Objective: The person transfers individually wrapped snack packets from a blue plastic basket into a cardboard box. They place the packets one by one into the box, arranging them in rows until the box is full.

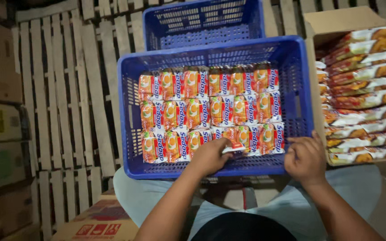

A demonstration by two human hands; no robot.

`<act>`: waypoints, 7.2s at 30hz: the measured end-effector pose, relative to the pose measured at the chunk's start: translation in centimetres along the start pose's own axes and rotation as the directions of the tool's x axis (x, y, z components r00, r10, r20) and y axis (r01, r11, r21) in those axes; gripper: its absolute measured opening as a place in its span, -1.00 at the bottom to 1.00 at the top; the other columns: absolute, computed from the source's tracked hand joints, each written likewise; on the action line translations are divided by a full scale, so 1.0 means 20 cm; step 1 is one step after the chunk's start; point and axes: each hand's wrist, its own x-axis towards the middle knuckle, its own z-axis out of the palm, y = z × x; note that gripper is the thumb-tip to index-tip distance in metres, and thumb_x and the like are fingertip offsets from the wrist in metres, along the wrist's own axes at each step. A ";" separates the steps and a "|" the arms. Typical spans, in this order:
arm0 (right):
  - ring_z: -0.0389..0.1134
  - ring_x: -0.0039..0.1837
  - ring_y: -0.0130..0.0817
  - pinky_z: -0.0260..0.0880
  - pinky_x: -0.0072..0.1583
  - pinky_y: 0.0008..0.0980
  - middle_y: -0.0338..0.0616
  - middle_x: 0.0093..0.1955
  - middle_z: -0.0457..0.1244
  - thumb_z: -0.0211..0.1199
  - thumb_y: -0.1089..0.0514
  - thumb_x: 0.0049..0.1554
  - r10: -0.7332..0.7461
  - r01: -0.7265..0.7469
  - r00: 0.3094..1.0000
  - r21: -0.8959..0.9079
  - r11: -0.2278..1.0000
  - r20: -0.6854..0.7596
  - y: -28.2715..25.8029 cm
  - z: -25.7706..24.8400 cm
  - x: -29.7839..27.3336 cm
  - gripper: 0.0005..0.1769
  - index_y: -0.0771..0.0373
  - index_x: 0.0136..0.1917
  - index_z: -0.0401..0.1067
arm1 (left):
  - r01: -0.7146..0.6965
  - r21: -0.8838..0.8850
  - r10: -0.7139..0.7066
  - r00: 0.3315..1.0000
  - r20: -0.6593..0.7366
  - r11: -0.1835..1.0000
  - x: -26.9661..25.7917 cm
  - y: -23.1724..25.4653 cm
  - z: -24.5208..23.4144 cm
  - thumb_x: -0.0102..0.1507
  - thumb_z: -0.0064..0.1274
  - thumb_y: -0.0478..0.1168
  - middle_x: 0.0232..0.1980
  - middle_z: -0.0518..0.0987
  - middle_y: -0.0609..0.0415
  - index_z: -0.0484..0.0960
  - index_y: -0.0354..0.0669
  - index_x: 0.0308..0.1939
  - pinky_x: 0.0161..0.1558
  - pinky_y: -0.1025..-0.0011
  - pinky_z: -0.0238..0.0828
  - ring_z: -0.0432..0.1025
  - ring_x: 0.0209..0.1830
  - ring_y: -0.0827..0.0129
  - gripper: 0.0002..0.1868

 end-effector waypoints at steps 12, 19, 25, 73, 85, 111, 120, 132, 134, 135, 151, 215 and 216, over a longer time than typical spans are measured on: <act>0.22 0.59 0.43 0.23 0.51 0.23 0.25 0.54 0.23 0.54 0.29 -0.27 -0.248 0.250 0.968 0.185 0.950 -0.038 -0.51 -0.19 0.13 -0.07 -0.14 0.40 0.54 | -0.057 -0.921 -0.332 0.923 -0.197 0.386 0.10 -0.07 0.28 0.44 0.14 -0.15 0.03 0.76 -0.29 0.64 -0.37 0.35 -0.06 0.12 0.72 0.67 -0.02 0.05 -0.53; 0.32 0.54 0.23 0.31 0.45 0.08 0.02 0.55 0.31 0.26 0.17 0.10 -0.142 0.148 0.989 0.131 0.980 -0.050 -0.48 -0.45 0.09 -0.67 0.04 0.15 0.56 | 0.158 -0.935 -0.169 0.980 0.109 0.318 0.03 0.11 0.36 0.44 0.16 0.06 -0.04 0.73 -0.40 0.56 -0.41 0.35 -0.45 0.10 0.77 0.72 -0.29 -0.08 -0.40; 0.30 0.57 0.08 0.23 0.62 0.02 0.15 0.57 0.27 0.10 0.42 -0.03 0.183 -0.247 0.955 0.287 0.925 0.232 -0.16 -0.88 0.29 -0.14 0.30 0.57 0.32 | 0.138 -0.332 -0.212 0.957 -0.198 0.933 -0.03 0.16 0.18 0.35 -0.03 0.25 0.26 0.79 0.26 0.78 0.22 0.22 0.29 0.32 0.44 0.60 0.34 0.41 -0.49; 0.13 0.67 0.29 0.20 0.55 0.33 0.20 0.56 0.25 0.23 -0.02 0.30 0.058 -0.049 0.981 -0.055 0.997 0.184 -0.18 -0.11 0.14 -0.64 0.18 0.24 0.59 | 0.167 -0.048 -0.173 0.906 -0.386 0.985 0.00 -0.19 0.29 0.37 0.09 0.10 -0.55 0.48 -0.04 0.38 -0.06 -0.50 -0.29 0.01 0.24 0.47 -0.45 0.00 -0.53; 0.35 0.56 0.32 0.31 0.59 0.20 -0.01 0.34 0.40 0.33 0.05 0.12 -0.018 0.029 0.995 -0.119 0.992 0.095 -0.13 -0.11 0.10 -0.80 0.09 0.01 0.62 | 0.317 0.207 -0.277 0.939 -0.203 0.926 0.11 -0.63 -0.11 0.39 -0.02 -0.02 -0.01 0.71 -0.20 0.63 0.06 0.15 0.07 -0.16 0.55 0.60 0.12 -0.32 -0.70; 0.31 0.69 0.29 0.28 0.75 0.03 -0.33 0.17 0.51 0.24 0.09 0.16 0.100 -0.050 0.966 -0.209 0.977 0.238 -0.12 -0.16 0.06 -0.75 0.07 0.04 0.69 | 0.271 0.652 -0.154 0.960 -0.232 0.708 0.87 -0.34 -0.68 0.26 0.00 -0.02 0.55 0.32 -0.16 0.33 -0.16 0.54 0.66 -0.21 -0.17 0.13 0.59 -0.07 -0.24; 0.34 0.69 0.26 0.39 0.62 0.04 -0.38 0.13 0.51 0.26 0.10 0.15 0.063 -0.025 0.983 -0.216 0.976 0.171 -0.10 -0.13 0.04 -0.73 0.09 0.06 0.70 | 0.189 0.127 -0.176 0.979 -0.104 0.974 0.55 -0.22 -0.79 0.32 0.15 -0.30 -0.04 0.66 -0.06 0.39 -0.05 0.05 -0.11 0.09 0.59 0.59 -0.07 0.08 -0.70; 0.39 0.60 0.18 0.34 0.72 -0.02 -0.26 0.15 0.52 0.30 0.16 0.10 0.041 -0.028 0.995 -0.142 0.989 0.089 -0.11 -0.10 0.07 -0.75 0.10 0.01 0.72 | 0.160 -0.724 -0.583 0.718 -0.381 0.671 -0.15 -0.01 -0.33 0.24 0.31 -0.17 0.27 0.70 -0.01 0.50 0.04 0.48 -0.04 0.26 0.78 0.67 0.08 0.22 -0.30; 0.34 0.64 0.23 0.36 0.65 0.09 -0.22 0.26 0.49 0.31 0.09 0.13 0.075 -0.060 0.992 -0.137 0.989 0.105 -0.11 -0.08 0.07 -0.74 0.10 0.05 0.71 | 0.120 -0.812 -0.596 0.740 -0.310 0.571 -0.19 -0.03 -0.21 0.26 0.28 -0.06 0.16 0.73 -0.05 0.47 0.03 0.49 -0.13 0.25 0.78 0.69 -0.06 0.19 -0.29; 0.29 0.67 0.27 0.37 0.59 0.21 -0.18 0.37 0.47 0.32 0.03 0.15 0.105 -0.087 0.985 -0.131 0.987 0.134 -0.11 -0.07 0.07 -0.71 0.10 0.09 0.70 | 0.089 -0.890 -0.608 0.760 -0.229 0.448 -0.20 -0.04 -0.15 0.27 0.25 0.05 0.05 0.76 -0.10 0.43 0.02 0.51 -0.22 0.23 0.79 0.71 -0.21 0.17 -0.26; 0.28 0.47 0.20 0.27 0.47 0.25 0.09 0.43 0.30 -0.03 0.52 -0.09 -0.173 0.161 0.984 0.211 0.964 0.042 -0.43 -0.61 0.33 -0.27 0.18 0.28 0.55 | 0.128 -0.990 -0.299 0.948 0.104 0.063 -0.02 0.00 0.34 0.15 -0.23 0.62 -0.22 0.71 -0.30 0.17 0.10 0.67 -0.44 0.04 0.66 0.68 -0.35 -0.32 0.14; 0.33 0.57 0.18 0.31 0.57 0.14 0.04 0.45 0.38 0.29 0.04 0.17 0.061 -0.058 0.995 -0.029 0.998 0.078 -0.19 -0.14 0.10 -0.66 0.20 0.17 0.59 | 0.202 -0.167 -0.201 0.979 0.026 0.965 -0.06 0.18 0.08 0.38 0.06 0.18 0.07 0.75 0.14 0.69 0.10 0.10 0.01 0.09 0.52 0.63 0.06 0.18 -0.62; 0.32 0.59 0.16 0.32 0.56 0.14 0.02 0.46 0.38 0.26 0.04 0.19 0.099 -0.093 0.991 -0.062 0.994 0.090 -0.18 -0.14 0.10 -0.65 0.20 0.18 0.59 | 0.258 -0.369 -0.235 0.966 0.106 0.893 -0.03 0.18 0.02 0.40 0.07 0.09 0.23 0.75 0.12 0.70 0.10 0.19 0.28 0.18 0.52 0.63 0.21 0.28 -0.64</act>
